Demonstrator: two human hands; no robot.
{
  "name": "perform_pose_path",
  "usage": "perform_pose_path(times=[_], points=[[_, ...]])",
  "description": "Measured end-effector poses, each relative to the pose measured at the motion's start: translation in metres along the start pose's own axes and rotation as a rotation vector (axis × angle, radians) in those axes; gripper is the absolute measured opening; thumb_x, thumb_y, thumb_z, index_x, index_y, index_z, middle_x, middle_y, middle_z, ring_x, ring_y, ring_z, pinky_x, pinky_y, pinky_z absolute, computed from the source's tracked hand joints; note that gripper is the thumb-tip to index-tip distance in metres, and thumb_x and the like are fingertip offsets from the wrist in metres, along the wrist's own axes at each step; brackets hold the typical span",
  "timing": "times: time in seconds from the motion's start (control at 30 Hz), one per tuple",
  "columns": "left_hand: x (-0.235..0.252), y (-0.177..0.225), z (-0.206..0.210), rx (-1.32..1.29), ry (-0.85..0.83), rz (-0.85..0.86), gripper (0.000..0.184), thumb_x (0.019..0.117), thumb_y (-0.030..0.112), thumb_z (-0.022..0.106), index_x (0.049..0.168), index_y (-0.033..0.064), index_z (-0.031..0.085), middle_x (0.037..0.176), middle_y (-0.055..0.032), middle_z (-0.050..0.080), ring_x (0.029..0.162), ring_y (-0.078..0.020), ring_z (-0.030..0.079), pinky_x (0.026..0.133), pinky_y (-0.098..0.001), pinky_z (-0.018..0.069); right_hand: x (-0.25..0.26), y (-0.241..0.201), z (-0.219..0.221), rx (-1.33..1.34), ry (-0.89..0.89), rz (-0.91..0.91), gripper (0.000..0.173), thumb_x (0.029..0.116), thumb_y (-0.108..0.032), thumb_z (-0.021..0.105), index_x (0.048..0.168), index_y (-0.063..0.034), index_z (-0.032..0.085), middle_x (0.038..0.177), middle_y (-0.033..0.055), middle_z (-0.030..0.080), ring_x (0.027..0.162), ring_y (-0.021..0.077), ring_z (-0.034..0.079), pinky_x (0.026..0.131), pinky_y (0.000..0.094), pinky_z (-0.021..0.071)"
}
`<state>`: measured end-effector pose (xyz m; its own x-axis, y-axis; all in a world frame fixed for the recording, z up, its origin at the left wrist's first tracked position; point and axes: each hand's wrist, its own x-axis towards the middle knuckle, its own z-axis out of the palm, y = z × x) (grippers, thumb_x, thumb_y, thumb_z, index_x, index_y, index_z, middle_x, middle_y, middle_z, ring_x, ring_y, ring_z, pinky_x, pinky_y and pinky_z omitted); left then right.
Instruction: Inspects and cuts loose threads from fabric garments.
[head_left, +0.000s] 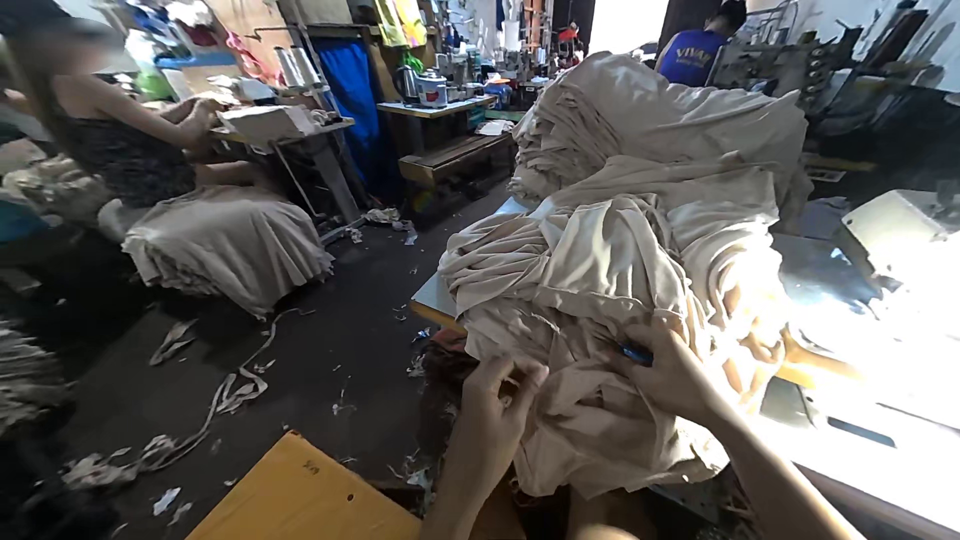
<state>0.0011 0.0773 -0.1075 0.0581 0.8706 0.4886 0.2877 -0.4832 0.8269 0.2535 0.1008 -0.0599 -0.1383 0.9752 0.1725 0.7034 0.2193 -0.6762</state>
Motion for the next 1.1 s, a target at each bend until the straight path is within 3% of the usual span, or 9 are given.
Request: perform_pose_path(times=[0.17,0.3,0.37,0.47,0.6,0.7,0.87,1.0,1.1], points=[[-0.017,-0.013,0.008,0.079,-0.109,0.057,0.021,0.0897,0.010,0.071,0.110,0.0069,0.077,0.115,-0.0078,0.069,0.096,-0.0065,0.069,0.078,-0.0199,0.0603,-0.016,-0.042,-0.015,0.192,0.158,-0.143,0.018,0.0903,-0.039,0.071,0.098,-0.0226,0.072,0.077,-0.0109,0.065,0.061,0.0000,0.059,0.052,0.0180,0.0500],[-0.012,-0.017,0.028,0.176,0.017,0.146,0.016,0.0832,0.004,0.071,0.098,0.0038,0.077,0.107,-0.0112,0.071,0.091,-0.0096,0.071,0.077,-0.0209,0.0595,-0.024,-0.052,0.001,0.535,-0.143,-0.239,0.023,0.1006,-0.036,0.063,0.101,-0.0144,0.072,0.075,-0.0084,0.064,0.063,-0.0021,0.056,0.057,0.0142,0.0475],[-0.008,-0.022,0.031,0.150,0.006,0.155,0.011,0.0883,0.007,0.068,0.095,0.0027,0.075,0.103,-0.0108,0.070,0.085,-0.0092,0.069,0.073,-0.0223,0.0599,-0.019,-0.036,0.015,0.526,-0.225,-0.206,0.028,0.1013,-0.039,0.063,0.098,-0.0129,0.072,0.073,-0.0080,0.063,0.062,-0.0017,0.056,0.057,0.0148,0.0460],[-0.004,-0.025,0.024,0.097,-0.075,0.115,0.017,0.0960,0.013,0.064,0.104,0.0013,0.072,0.105,-0.0092,0.069,0.088,-0.0103,0.069,0.077,-0.0248,0.0602,-0.015,-0.013,0.023,0.318,-0.198,-0.104,0.036,0.0986,-0.049,0.063,0.095,-0.0142,0.072,0.073,-0.0067,0.063,0.064,0.0012,0.058,0.058,0.0199,0.0484],[-0.005,-0.028,0.015,0.008,-0.122,0.034,0.024,0.1012,0.025,0.059,0.102,0.0029,0.069,0.102,-0.0063,0.067,0.090,-0.0084,0.065,0.079,-0.0238,0.0570,-0.028,-0.008,0.027,-0.099,-0.085,-0.135,0.045,0.0959,-0.056,0.058,0.102,-0.0146,0.075,0.093,-0.0009,0.073,0.084,0.0111,0.068,0.076,0.0377,0.0573],[-0.005,-0.030,0.015,-0.032,-0.091,-0.004,0.025,0.1006,0.027,0.060,0.096,0.0048,0.068,0.101,-0.0052,0.064,0.086,-0.0077,0.064,0.073,-0.0229,0.0569,-0.030,-0.014,0.035,-0.286,0.001,-0.252,0.046,0.0959,-0.055,0.058,0.096,-0.0118,0.074,0.086,0.0033,0.072,0.077,0.0190,0.070,0.067,0.0448,0.0579],[-0.007,-0.030,0.013,-0.047,-0.080,-0.045,0.023,0.0994,0.025,0.061,0.095,0.0032,0.068,0.099,-0.0056,0.063,0.083,-0.0070,0.064,0.071,-0.0210,0.0564,-0.026,-0.018,0.051,-0.474,0.092,-0.358,0.043,0.0987,-0.049,0.052,0.092,-0.0127,0.075,0.084,0.0031,0.072,0.074,0.0210,0.071,0.063,0.0436,0.0590],[-0.005,-0.019,-0.018,-0.128,-0.426,-0.248,0.019,0.1017,0.023,0.059,0.103,0.0063,0.067,0.082,0.0022,0.065,0.070,-0.0057,0.061,0.066,-0.0239,0.0537,-0.022,-0.012,0.046,-0.268,0.034,-0.292,0.037,0.0991,-0.044,0.057,0.095,-0.0131,0.077,0.086,0.0017,0.073,0.078,0.0172,0.071,0.069,0.0432,0.0591],[0.005,0.002,-0.052,0.317,-0.679,-0.340,0.021,0.0962,0.023,0.068,0.109,0.0071,0.074,0.099,-0.0098,0.072,0.089,-0.0242,0.070,0.084,-0.0491,0.0567,-0.013,0.003,0.029,0.263,-0.032,-0.203,0.030,0.0984,-0.041,0.062,0.090,-0.0144,0.074,0.071,-0.0070,0.064,0.061,0.0008,0.059,0.056,0.0212,0.0508]])
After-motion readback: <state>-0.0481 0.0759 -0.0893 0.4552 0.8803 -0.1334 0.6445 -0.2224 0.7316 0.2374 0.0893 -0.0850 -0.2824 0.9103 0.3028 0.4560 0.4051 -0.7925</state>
